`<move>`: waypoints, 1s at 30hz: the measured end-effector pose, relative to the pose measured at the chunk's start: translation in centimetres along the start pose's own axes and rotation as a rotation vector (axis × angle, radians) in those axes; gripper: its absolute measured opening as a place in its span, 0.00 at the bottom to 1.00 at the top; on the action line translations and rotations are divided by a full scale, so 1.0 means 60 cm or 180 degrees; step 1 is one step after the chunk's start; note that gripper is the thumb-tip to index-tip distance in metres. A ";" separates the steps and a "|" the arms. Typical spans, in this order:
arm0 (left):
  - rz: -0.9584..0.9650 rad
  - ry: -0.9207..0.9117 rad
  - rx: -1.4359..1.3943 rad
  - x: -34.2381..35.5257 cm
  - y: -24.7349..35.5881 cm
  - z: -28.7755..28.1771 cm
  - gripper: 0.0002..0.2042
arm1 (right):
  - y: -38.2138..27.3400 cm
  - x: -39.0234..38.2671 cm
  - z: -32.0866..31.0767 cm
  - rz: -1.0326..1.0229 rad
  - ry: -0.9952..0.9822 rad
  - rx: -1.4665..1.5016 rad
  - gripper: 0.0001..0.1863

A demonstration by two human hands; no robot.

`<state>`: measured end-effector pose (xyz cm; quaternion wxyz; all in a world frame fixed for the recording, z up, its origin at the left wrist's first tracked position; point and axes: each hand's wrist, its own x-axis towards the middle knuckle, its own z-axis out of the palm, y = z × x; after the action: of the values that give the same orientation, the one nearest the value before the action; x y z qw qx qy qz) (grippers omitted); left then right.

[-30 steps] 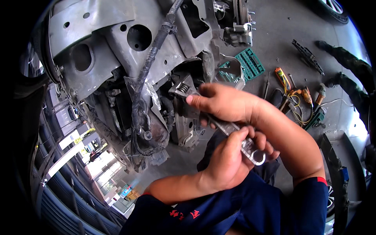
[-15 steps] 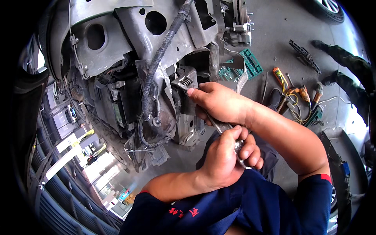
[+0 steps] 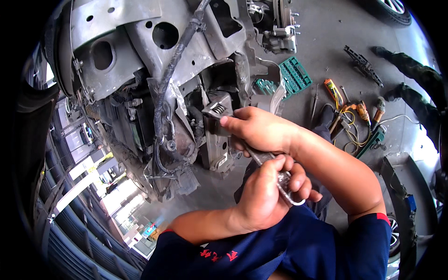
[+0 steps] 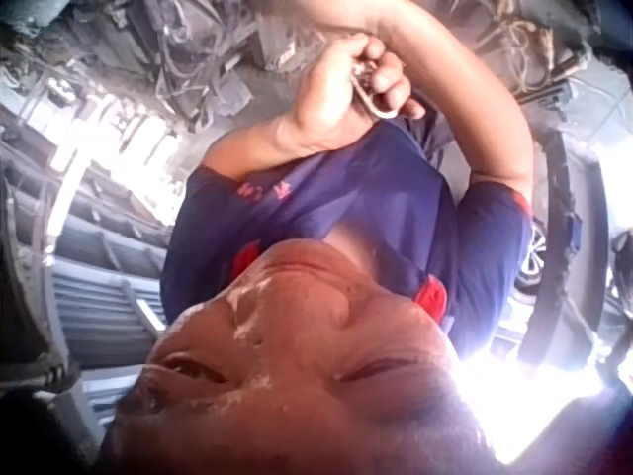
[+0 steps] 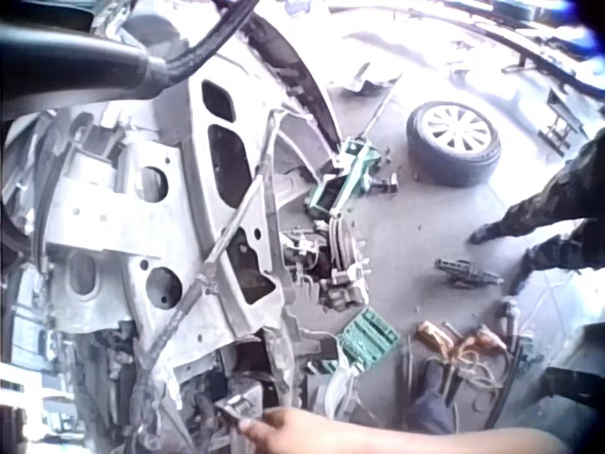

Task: The person picks up an adjustable wrench from the floor, uses it to bend and straighten the damaged metal frame of a car chassis, and then walks away while adjusting a waist pouch.

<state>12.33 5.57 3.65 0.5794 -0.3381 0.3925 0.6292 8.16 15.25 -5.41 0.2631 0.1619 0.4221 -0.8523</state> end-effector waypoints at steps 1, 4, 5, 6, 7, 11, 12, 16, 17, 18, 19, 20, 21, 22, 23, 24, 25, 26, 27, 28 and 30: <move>0.0013 -0.0118 -0.0032 0.008 -0.008 -0.005 0.12 | 0.008 -0.007 -0.006 0.0043 0.0041 -0.0050 0.26; -0.0026 -0.0174 -0.0064 0.007 -0.020 -0.028 0.12 | 0.019 -0.006 -0.003 0.0069 0.0068 -0.0070 0.25; 0.0011 -0.0213 -0.0061 0.007 -0.018 -0.033 0.12 | 0.020 -0.003 -0.001 0.0049 0.0059 -0.0031 0.23; 0.0035 -0.0257 -0.0058 0.006 -0.016 -0.035 0.12 | 0.013 -0.004 0.000 0.0056 -0.0061 0.0033 0.23; 0.0033 -0.0265 -0.0065 0.005 -0.015 -0.037 0.12 | 0.008 -0.006 0.001 0.0062 -0.0056 0.0026 0.23; 0.0046 -0.0351 0.0018 0.005 -0.009 -0.046 0.11 | 0.012 0.002 0.005 -0.0052 0.0046 -0.0139 0.26; 0.0026 -0.0405 0.0041 0.007 -0.007 -0.049 0.11 | 0.014 0.005 0.005 -0.0048 0.0090 -0.0018 0.26; 0.0176 -0.0303 0.0158 0.010 -0.007 -0.049 0.11 | 0.010 0.009 0.003 -0.0203 0.0052 -0.0147 0.25; 0.0156 -0.0323 0.0203 0.014 -0.002 -0.048 0.11 | 0.009 0.014 0.000 -0.0186 -0.0002 -0.0020 0.23; 0.0139 -0.0343 0.0246 0.018 0.002 -0.049 0.11 | 0.009 0.018 -0.001 -0.0169 -0.0058 0.0105 0.20; 0.0144 -0.0345 0.0242 0.020 0.003 -0.050 0.11 | 0.008 0.021 -0.001 -0.0167 -0.0061 0.0100 0.20; 0.0213 -0.0372 0.0349 0.022 0.003 -0.053 0.11 | 0.007 0.022 -0.001 -0.0185 -0.0084 0.0099 0.20; 0.0274 -0.0396 0.0447 0.021 0.000 -0.056 0.11 | 0.007 0.021 0.001 -0.0193 -0.0106 0.0102 0.20; 0.0275 -0.0393 0.0435 0.021 -0.001 -0.060 0.11 | 0.008 0.020 0.003 -0.0182 -0.0110 0.0100 0.20; 0.0257 -0.0367 0.0433 0.022 -0.003 -0.064 0.11 | 0.010 0.020 0.005 -0.0162 -0.0055 0.0183 0.20; 0.0246 -0.0357 0.0441 0.025 -0.002 -0.066 0.11 | 0.012 0.023 0.003 -0.0154 0.0008 0.0255 0.20; 0.0256 -0.0370 0.0437 0.026 -0.001 -0.067 0.11 | 0.014 0.025 0.005 -0.0233 -0.0041 0.0274 0.20; 0.0270 -0.0407 0.0397 0.025 0.001 -0.067 0.12 | 0.010 0.026 0.001 -0.0185 -0.0047 0.0197 0.20; 0.0275 -0.0430 0.0346 0.021 0.000 -0.066 0.12 | -0.001 0.022 0.002 -0.0123 -0.0058 0.0130 0.19; 0.0288 -0.0369 0.0395 0.021 0.001 -0.057 0.13 | -0.003 0.022 0.000 -0.0111 -0.0064 0.0124 0.19; 0.0322 -0.0324 0.0346 0.023 -0.004 -0.046 0.13 | -0.004 0.022 -0.006 0.0014 -0.0171 0.0444 0.19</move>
<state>12.37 3.77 1.13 0.5835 -0.2535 0.4128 0.6518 6.96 15.27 -6.15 0.2643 0.1579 0.3541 -0.8831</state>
